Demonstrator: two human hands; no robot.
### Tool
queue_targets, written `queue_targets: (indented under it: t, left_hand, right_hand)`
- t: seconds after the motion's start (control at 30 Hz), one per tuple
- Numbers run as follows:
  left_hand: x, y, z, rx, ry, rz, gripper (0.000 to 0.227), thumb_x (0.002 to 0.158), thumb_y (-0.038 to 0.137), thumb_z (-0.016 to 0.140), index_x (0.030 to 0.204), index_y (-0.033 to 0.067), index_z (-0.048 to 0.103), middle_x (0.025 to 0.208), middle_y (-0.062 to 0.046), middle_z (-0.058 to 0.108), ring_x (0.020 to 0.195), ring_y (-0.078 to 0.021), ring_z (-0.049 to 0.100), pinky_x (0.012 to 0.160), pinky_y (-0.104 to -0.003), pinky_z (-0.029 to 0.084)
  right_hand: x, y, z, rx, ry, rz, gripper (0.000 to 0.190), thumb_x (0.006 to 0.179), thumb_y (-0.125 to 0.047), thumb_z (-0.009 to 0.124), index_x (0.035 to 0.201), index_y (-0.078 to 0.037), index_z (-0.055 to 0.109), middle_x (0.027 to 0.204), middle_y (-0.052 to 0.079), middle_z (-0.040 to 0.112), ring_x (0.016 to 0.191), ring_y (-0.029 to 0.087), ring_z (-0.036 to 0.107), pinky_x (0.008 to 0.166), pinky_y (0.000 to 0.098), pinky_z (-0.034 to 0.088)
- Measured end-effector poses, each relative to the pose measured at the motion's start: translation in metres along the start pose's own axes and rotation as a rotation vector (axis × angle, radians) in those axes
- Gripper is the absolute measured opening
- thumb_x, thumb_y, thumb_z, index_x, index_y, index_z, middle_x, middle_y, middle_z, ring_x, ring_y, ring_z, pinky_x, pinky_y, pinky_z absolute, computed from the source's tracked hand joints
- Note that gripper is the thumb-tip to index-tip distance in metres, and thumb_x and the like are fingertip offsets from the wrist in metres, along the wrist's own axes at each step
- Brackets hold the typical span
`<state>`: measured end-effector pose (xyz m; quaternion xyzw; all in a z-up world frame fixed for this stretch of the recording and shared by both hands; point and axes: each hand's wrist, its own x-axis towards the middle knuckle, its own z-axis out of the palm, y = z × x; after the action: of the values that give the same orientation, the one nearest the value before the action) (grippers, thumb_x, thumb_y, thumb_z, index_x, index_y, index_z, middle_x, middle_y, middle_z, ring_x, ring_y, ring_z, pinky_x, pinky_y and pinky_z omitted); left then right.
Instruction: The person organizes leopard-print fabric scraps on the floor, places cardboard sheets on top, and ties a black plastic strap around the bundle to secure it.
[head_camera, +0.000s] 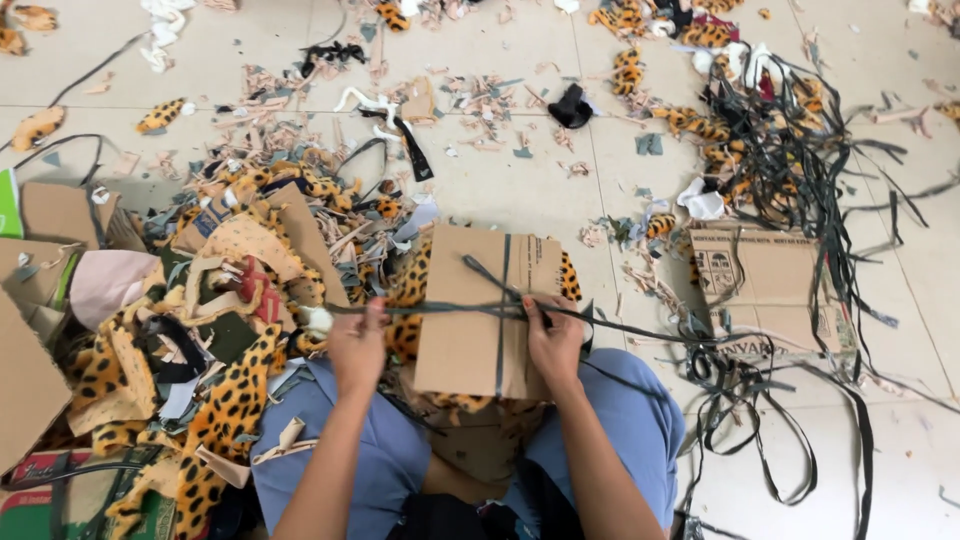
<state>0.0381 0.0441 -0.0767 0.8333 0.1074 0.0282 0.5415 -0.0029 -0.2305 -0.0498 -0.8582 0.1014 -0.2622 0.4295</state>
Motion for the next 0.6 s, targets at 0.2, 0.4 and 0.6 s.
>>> queue_targets:
  t: [0.2, 0.4, 0.6]
  left_hand:
    - [0.013, 0.050, 0.001, -0.516, -0.048, -0.479, 0.041, 0.112, 0.035, 0.046, 0.100, -0.0022, 0.057, 0.106, -0.022, 0.066, 0.099, -0.0292, 0.072, 0.085, -0.042, 0.064]
    - [-0.011, 0.099, -0.008, -0.221, -0.372, -0.149, 0.037, 0.098, 0.022, 0.064, 0.125, -0.0026, 0.056, 0.109, -0.025, 0.063, 0.104, -0.0370, 0.071, 0.088, -0.045, 0.063]
    - [-0.002, 0.074, 0.015, 0.095, -0.266, -0.243, 0.029, 0.085, 0.032, 0.079, 0.108, 0.0160, 0.078, 0.081, -0.003, 0.078, 0.073, -0.0137, 0.076, 0.073, -0.029, 0.062]
  right_hand:
    - [-0.002, -0.004, 0.003, 0.062, -0.014, 0.112, 0.008, 0.095, -0.010, 0.072, 0.095, -0.009, 0.080, 0.082, 0.011, 0.071, 0.089, 0.036, 0.066, 0.088, 0.0460, 0.054]
    - [-0.002, -0.007, 0.003, -0.036, -0.019, 0.025, 0.007, 0.096, -0.014, 0.072, 0.093, -0.014, 0.078, 0.082, 0.005, 0.068, 0.090, 0.032, 0.067, 0.085, 0.0439, 0.056]
    - [-0.002, -0.006, 0.003, -0.021, 0.013, 0.008, 0.007, 0.096, -0.013, 0.072, 0.093, -0.015, 0.078, 0.079, 0.004, 0.067, 0.087, 0.030, 0.067, 0.082, 0.0408, 0.057]
